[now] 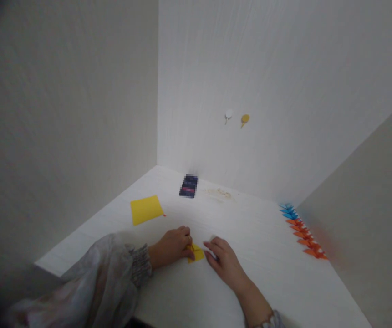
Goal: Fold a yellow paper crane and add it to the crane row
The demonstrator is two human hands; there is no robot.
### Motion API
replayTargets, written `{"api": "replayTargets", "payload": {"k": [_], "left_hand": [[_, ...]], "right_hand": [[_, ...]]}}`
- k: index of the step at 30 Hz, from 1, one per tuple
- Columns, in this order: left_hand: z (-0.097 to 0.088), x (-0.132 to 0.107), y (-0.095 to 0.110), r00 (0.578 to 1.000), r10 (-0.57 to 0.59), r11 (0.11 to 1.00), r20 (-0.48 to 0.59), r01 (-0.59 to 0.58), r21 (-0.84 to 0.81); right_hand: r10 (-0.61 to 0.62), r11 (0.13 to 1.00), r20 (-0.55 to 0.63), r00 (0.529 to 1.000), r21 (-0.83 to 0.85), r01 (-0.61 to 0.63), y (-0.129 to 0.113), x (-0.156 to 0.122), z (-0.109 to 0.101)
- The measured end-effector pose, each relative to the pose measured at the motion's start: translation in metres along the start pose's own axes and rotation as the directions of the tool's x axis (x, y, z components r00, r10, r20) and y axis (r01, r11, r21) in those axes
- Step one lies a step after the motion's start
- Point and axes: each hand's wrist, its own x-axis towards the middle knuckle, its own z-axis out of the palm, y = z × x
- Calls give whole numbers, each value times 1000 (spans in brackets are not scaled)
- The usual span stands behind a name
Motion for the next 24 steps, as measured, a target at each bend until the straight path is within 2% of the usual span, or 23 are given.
{"api": "replayTargets", "payload": {"k": [4, 6, 10, 16, 20, 22, 24], "left_hand": [[0, 1, 0, 999, -46, 997, 14, 46, -65], [-2, 1, 0, 997, -64, 993, 34, 67, -101], [-8, 0, 0, 996, -70, 982, 46, 77, -173], [-6, 2, -2, 993, -121, 919, 10, 116, -378], [4, 8, -7, 981, -188, 785, 51, 182, -593], [10, 11, -9, 965, -242, 671, 104, 244, -701], [14, 12, -10, 951, -262, 504, 164, 280, -817]], "right_hand": [[-29, 999, 17, 999, -44, 29, -5, 12, 11], [20, 999, 30, 999, -50, -18, -9, 20, 17], [78, 997, 33, 996, 4, -78, -14, 30, 23], [195, 966, -49, 980, 183, -183, -16, 30, 20], [273, 929, -97, 957, 285, -236, -17, 30, 18], [303, 900, -90, 949, 356, -254, -16, 29, 18], [341, 853, -74, 937, 444, -275, -13, 28, 19]]}}
